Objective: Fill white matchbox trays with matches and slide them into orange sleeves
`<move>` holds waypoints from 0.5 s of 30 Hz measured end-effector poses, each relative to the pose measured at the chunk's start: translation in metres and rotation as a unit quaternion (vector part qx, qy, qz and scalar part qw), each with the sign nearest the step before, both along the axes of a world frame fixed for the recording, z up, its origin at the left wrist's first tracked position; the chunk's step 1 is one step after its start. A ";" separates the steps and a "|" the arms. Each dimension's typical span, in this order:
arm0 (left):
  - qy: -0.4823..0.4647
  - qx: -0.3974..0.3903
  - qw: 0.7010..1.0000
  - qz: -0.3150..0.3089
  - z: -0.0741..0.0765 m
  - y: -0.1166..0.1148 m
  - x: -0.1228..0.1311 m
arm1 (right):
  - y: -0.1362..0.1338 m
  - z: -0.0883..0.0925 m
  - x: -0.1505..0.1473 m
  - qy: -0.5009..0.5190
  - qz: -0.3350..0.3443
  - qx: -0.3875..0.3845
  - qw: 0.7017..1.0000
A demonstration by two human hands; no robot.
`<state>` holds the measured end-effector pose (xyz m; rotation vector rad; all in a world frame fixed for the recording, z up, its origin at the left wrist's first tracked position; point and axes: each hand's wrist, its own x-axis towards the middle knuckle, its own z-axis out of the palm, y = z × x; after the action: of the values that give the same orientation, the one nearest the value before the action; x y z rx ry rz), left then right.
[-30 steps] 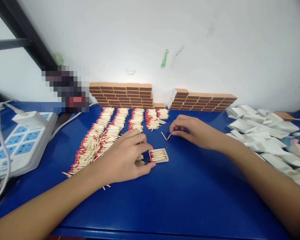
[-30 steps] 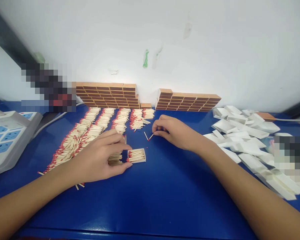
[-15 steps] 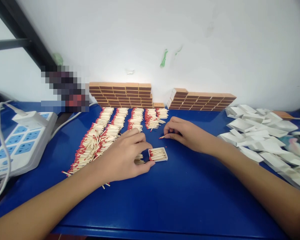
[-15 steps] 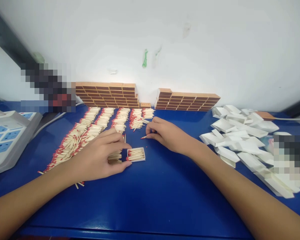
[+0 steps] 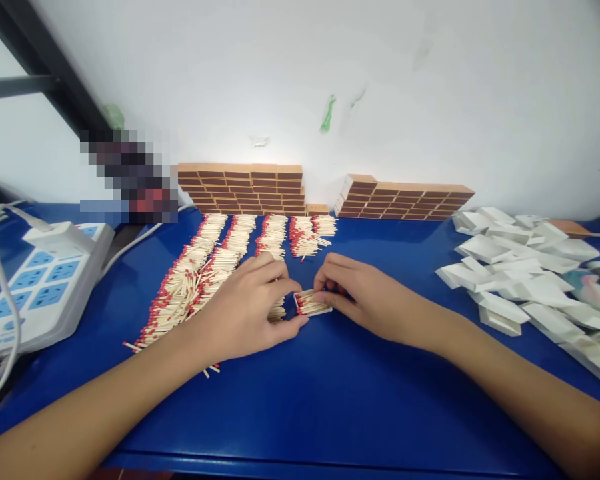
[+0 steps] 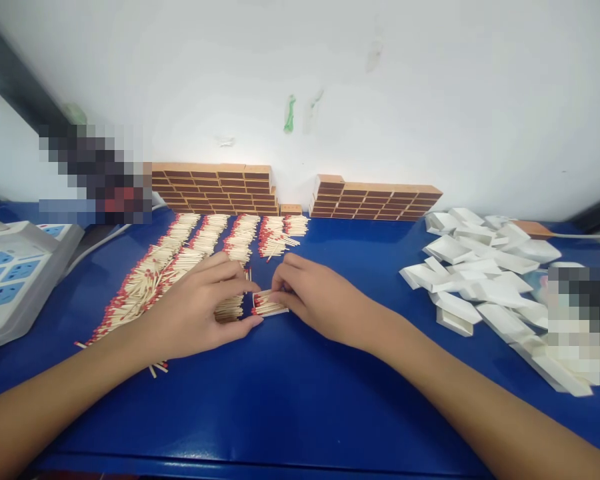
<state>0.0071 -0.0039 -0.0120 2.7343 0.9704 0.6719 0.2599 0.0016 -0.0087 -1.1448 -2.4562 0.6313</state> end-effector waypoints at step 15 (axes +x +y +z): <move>0.006 -0.001 1.000 -0.001 0.001 0.000 -0.001 | 0.008 -0.006 -0.001 0.056 -0.006 -0.048 0.997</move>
<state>0.0059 -0.0040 -0.0111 2.7404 0.9707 0.6562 0.2584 0.0097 -0.0144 -1.1265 -2.3457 0.7957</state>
